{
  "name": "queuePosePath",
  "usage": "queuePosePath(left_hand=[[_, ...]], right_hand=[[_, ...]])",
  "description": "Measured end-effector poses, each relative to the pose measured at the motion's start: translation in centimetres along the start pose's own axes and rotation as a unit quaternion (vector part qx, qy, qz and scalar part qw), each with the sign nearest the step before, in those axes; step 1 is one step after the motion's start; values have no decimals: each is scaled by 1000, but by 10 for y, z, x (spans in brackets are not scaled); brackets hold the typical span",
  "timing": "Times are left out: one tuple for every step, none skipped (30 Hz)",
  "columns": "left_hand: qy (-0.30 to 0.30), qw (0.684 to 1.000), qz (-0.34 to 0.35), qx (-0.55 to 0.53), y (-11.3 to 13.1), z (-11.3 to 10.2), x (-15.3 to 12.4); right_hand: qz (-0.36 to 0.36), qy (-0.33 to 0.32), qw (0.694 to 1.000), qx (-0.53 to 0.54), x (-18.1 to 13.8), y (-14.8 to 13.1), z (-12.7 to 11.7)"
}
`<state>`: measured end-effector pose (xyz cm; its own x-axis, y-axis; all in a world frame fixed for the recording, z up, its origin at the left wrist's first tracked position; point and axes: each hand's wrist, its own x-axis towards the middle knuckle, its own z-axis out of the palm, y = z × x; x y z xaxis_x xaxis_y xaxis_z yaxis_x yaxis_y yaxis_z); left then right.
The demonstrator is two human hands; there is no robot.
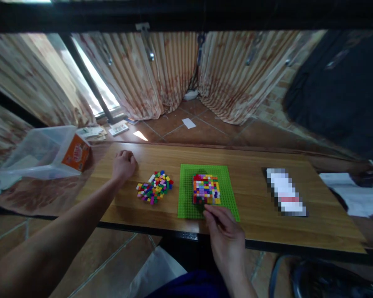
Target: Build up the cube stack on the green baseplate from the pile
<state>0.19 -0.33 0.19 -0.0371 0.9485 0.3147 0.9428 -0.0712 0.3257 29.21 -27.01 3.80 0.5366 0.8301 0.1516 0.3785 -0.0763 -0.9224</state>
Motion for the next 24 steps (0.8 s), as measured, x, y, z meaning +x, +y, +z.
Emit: queuePosePath(left_hand=[[-1, 1000, 1, 0, 0, 0, 0], [-2, 1000, 1, -1, 0, 0, 1], [-3, 1000, 0, -2, 0, 0, 1], [-4, 1000, -2, -4, 0, 0, 2], [-4, 1000, -6, -5, 0, 0, 2], [-5, 1000, -8, -6, 0, -1, 2], [-6, 1000, -10, -7, 1, -1, 2], [-7, 1000, -11, -7, 1, -1, 2], [-7, 1000, -11, -6, 2, -2, 2], [-7, 1000, -10, -6, 2, -2, 2], [-6, 1000, -9, -5, 2, -2, 2], [-5, 1000, -8, -5, 2, -2, 2], [-4, 1000, -8, -3, 2, -2, 2], [-3, 1000, -7, -2, 2, -2, 2], [-2, 1000, -7, 0, 2, -2, 3], [-2, 1000, -6, 2, 2, -2, 3], [-2, 1000, -5, 4, 1, -2, 3], [-2, 1000, -3, 6, 1, -2, 3], [-1, 1000, -2, 7, 1, -2, 3], [-1, 1000, -2, 8, 1, -2, 3], [1, 1000, -2, 9, 1, -2, 3], [3, 1000, -3, 10, 1, -2, 3], [4, 1000, -4, 11, 1, -1, 3], [4, 1000, -4, 13, 1, -1, 3]], right_hand=[[12, 17, 1000, -11, 5, 3, -7], [26, 29, 999, -22, 10, 7, -13], [41, 36, 998, -30, 15, 9, -17], [54, 38, 997, -35, 19, 12, -20], [63, 39, 997, -37, 22, 13, -22], [66, 37, 996, -36, 24, 14, -22], [61, 35, 997, -36, 26, 14, -20], [50, 32, 997, -39, 27, 14, -19], [36, 29, 998, -46, 28, 13, -16], [22, 27, 998, -53, 29, 11, -14], [11, 27, 998, -61, 30, 10, -11], [4, 29, 997, -69, 31, 9, -9], [1, 32, 997, -76, 32, 8, -6], [0, 34, 996, -82, 33, 7, -4], [0, 35, 996, -86, 34, 6, -3], [0, 37, 995, -91, 35, 6, -1], [0, 39, 995, -95, 35, 6, 0], [-2, 41, 994, -99, 36, 6, 1], [-5, 42, 994, -104, 36, 6, 2], [-10, 42, 993, -110, 37, 7, 2], [-15, 43, 992, -117, 37, 7, 2], [-20, 44, 991, -123, 37, 8, 3], [-26, 44, 990, -128, 38, 8, 3], [-30, 43, 990, -132, 38, 9, 3]])
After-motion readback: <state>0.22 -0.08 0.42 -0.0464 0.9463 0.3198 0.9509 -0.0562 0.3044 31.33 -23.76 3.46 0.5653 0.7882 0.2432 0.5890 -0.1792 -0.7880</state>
